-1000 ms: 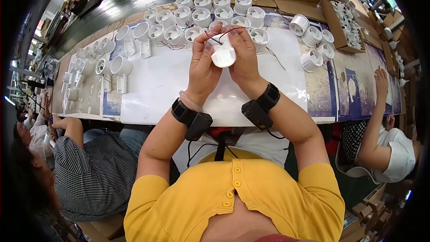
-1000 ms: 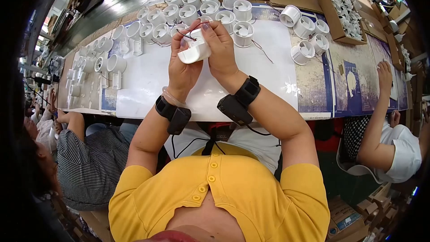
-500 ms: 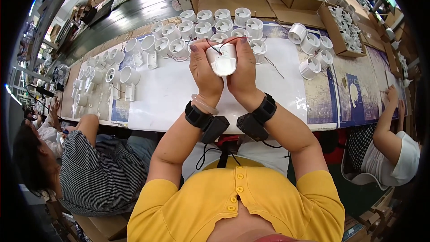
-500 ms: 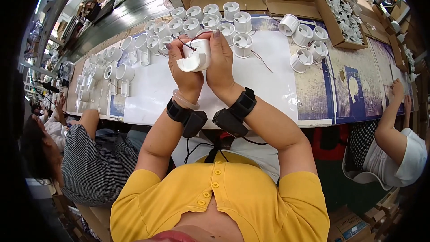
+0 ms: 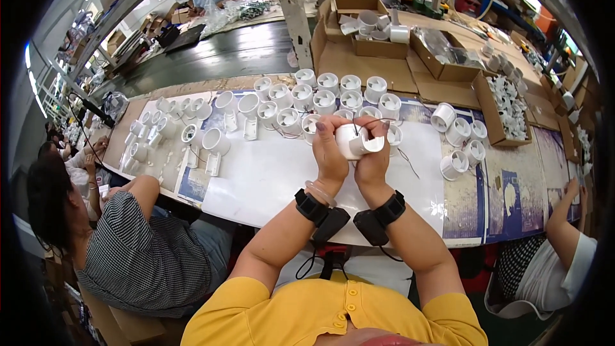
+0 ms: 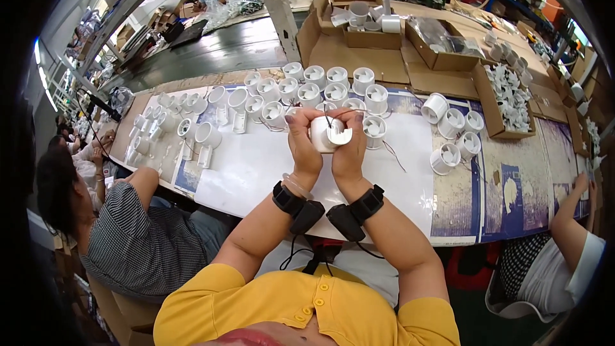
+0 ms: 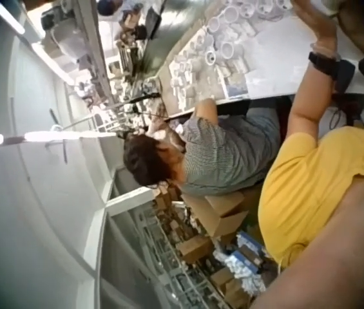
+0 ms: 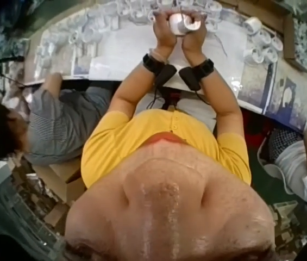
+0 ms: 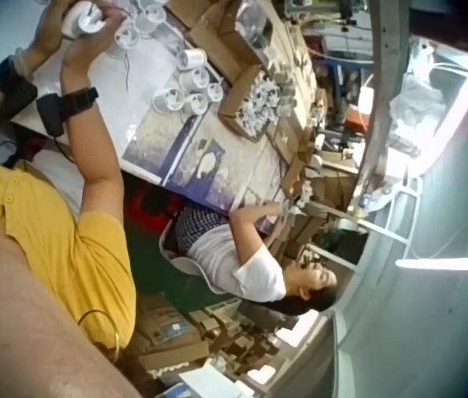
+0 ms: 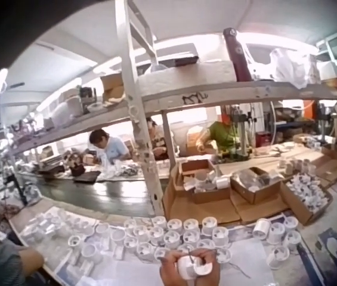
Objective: The person assembles a fan by hand, inserting the motor into a housing, threading wires through a side opening, and snapping a cover onto the back. After pressing the components together, the person sets the completed unit on the table and reaches for another housing.
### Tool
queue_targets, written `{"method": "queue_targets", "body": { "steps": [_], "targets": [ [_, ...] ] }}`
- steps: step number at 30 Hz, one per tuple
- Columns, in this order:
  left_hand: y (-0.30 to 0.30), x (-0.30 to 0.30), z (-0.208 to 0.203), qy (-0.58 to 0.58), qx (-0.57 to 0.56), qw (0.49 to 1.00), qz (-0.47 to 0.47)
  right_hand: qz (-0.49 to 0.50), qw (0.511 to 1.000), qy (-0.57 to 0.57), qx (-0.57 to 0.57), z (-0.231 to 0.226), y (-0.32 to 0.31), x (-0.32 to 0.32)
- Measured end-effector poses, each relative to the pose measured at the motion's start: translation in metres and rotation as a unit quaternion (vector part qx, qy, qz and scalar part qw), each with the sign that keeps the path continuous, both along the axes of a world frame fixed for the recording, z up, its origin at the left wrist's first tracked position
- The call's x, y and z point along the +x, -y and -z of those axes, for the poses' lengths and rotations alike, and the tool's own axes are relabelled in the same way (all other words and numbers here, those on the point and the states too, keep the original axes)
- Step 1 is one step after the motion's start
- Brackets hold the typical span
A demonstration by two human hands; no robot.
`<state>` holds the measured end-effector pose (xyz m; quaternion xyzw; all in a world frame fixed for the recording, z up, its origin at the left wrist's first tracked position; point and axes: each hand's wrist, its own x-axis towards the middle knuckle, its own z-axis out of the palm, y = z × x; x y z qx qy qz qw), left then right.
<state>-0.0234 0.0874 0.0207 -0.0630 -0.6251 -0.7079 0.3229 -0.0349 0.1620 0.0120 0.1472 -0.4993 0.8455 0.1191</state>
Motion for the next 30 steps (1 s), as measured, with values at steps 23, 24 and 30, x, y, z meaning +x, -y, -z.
{"method": "queue_targets", "body": {
  "steps": [23,24,30],
  "targets": [
    [0.019,0.002,-0.012,-0.008,0.370,0.905,0.211,-0.067,0.985,-0.141,0.069,-0.016,-0.005,0.002],
    [0.023,0.004,-0.013,0.006,0.378,0.902,0.208,-0.016,0.952,-0.256,0.165,-0.016,-0.004,0.000],
    [0.022,0.005,-0.009,-0.048,0.222,0.961,0.155,-0.112,0.982,-0.135,0.070,-0.024,0.009,0.007]
  ]
}}
